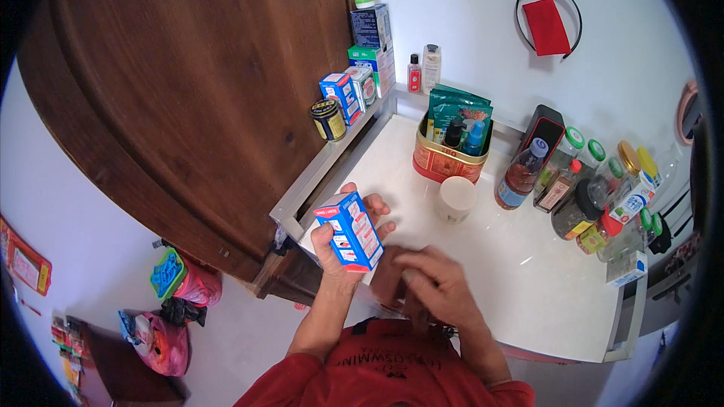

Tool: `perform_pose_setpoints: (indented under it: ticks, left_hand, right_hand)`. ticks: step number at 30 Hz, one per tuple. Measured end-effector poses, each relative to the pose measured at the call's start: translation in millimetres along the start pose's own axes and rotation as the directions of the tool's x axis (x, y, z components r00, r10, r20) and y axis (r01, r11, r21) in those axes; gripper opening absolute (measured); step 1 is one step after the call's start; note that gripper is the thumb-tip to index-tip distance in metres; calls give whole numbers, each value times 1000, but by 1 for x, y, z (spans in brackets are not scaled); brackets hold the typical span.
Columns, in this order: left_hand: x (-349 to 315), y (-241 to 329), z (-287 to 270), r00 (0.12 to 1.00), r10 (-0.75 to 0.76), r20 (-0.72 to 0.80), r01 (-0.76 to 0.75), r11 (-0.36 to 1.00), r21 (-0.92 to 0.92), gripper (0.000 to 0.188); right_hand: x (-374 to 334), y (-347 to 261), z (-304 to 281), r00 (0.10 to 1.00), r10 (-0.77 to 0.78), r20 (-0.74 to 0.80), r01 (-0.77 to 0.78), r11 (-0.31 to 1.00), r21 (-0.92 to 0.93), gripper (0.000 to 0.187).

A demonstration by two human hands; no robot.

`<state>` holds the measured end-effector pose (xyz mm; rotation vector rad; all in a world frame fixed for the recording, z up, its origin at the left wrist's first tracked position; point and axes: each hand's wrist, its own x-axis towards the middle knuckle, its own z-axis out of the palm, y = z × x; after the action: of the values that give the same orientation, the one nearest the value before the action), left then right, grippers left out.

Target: The person wipes various small household items on a white countertop using a brown cloth. They handle a green packet, a blue bottle, an orange bottle, a small box, a clear bottle, a white tube, a red bottle, a small jar, a white jar, and a blue box one by one, wiping each with the cloth and placing them back on the counter.

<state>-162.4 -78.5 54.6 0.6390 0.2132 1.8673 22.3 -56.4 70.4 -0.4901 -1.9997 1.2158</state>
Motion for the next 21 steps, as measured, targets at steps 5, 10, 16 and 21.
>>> perform_pose_setpoints:
  ticks: [5,10,16,21]
  left_hand:
    - [-6,-7,-5,980,-128,153,149,980,-134,78]
    - [0,-14,-12,994,-64,92,60,997,49,76]
    - [13,1,-20,960,-13,279,-38,984,176,73]
    - [7,-15,4,989,128,67,-143,932,332,81]
  right_hand:
    - [33,-24,-5,948,-174,-267,147,982,-116,29]
    - [27,-24,20,953,-235,-189,157,921,-356,46]
    - [7,5,7,996,78,53,-68,983,-171,31]
    - [16,12,21,887,457,72,-375,619,690,40]
